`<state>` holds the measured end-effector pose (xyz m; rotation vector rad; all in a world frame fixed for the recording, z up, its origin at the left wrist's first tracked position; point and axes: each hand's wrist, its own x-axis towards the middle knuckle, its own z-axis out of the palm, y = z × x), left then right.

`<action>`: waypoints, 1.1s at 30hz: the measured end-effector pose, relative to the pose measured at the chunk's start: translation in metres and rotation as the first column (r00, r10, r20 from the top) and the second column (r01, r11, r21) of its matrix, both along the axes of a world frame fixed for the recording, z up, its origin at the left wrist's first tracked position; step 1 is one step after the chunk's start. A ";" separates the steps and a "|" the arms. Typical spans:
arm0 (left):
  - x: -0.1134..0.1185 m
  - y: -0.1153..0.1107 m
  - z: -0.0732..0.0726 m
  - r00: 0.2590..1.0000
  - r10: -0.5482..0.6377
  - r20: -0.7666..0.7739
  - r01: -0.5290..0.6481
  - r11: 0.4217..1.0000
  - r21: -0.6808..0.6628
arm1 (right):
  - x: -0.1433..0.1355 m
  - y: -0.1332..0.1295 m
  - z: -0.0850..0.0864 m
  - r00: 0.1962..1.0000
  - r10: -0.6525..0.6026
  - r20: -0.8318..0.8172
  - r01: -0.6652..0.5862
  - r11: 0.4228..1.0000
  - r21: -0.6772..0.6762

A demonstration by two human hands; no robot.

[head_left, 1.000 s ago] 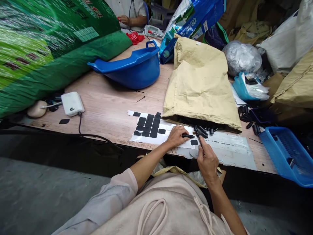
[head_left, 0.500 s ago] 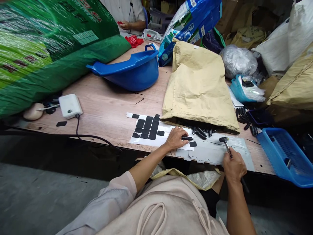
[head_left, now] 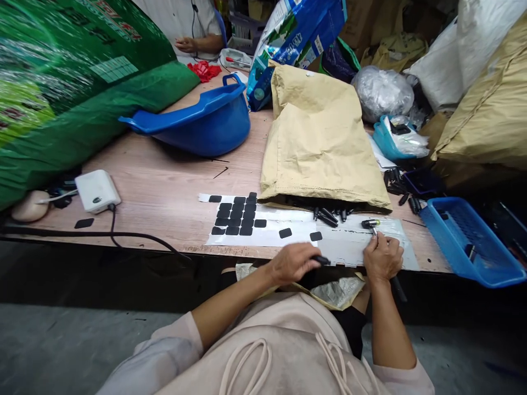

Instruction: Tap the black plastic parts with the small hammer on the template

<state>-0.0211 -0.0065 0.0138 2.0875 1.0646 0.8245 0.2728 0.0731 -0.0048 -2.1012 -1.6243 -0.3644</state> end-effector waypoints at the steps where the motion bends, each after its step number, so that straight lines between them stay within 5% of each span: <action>1: 0.005 -0.013 -0.003 0.997 -0.079 -0.015 0.078 0.994 -0.081 | 0.000 0.000 0.000 1.000 -0.004 0.002 0.004 1.000 -0.005; 3: 0.013 -0.034 -0.012 0.984 -0.136 -0.111 0.099 0.952 -0.289 | 0.000 0.000 0.000 1.000 -0.010 0.007 0.010 1.000 -0.015; 6: 0.019 -0.046 -0.031 0.945 -0.074 -0.320 -0.137 0.798 -0.587 | 0.001 0.000 0.000 1.000 -0.007 0.019 0.008 1.000 -0.019; 8: 0.020 -0.045 -0.041 0.913 -0.076 -0.401 -0.248 0.676 -0.694 | 0.001 0.000 -0.001 1.000 -0.001 0.028 0.001 1.000 -0.011; 10: 0.019 -0.043 -0.045 0.903 -0.105 -0.416 -0.264 0.629 -0.731 | 0.002 0.000 -0.001 0.999 -0.002 0.037 0.002 1.000 0.002; 13: 0.020 -0.044 -0.034 0.893 -0.181 -0.413 -0.199 0.663 -0.721 | 0.002 0.000 -0.002 0.999 -0.003 0.051 0.002 1.000 0.014; 16: 0.023 -0.040 -0.005 0.902 -0.221 -0.371 -0.081 0.757 -0.648 | 0.001 0.000 -0.002 0.998 -0.002 0.057 0.001 1.000 0.011; 18: 0.025 -0.027 0.019 0.941 -0.126 -0.314 -0.072 0.832 -0.551 | 0.001 0.000 -0.002 0.999 -0.005 0.053 0.004 1.000 0.006; 20: 0.026 -0.001 0.040 0.955 0.071 -0.289 -0.198 0.877 -0.438 | 0.001 0.000 -0.002 0.999 -0.004 0.041 0.004 1.000 0.005; 23: 0.027 0.051 0.056 0.860 0.403 -0.314 -0.483 0.842 -0.242 | 0.000 0.000 -0.002 1.000 0.000 0.018 0.000 1.000 0.002; 25: 0.028 0.084 0.057 0.782 0.515 -0.352 -0.595 0.784 -0.174 | -0.001 -0.001 0.000 1.000 0.004 0.008 -0.004 1.000 -0.002; 29: 0.033 0.122 0.047 0.709 0.538 -0.456 -0.667 0.722 -0.183 | -0.003 -0.002 0.002 1.000 0.019 -0.015 -0.019 1.000 0.013; 33: 0.036 0.128 0.041 0.703 0.561 -0.437 -0.689 0.690 -0.223 | -0.003 -0.003 0.003 0.999 0.021 -0.028 -0.020 1.000 0.020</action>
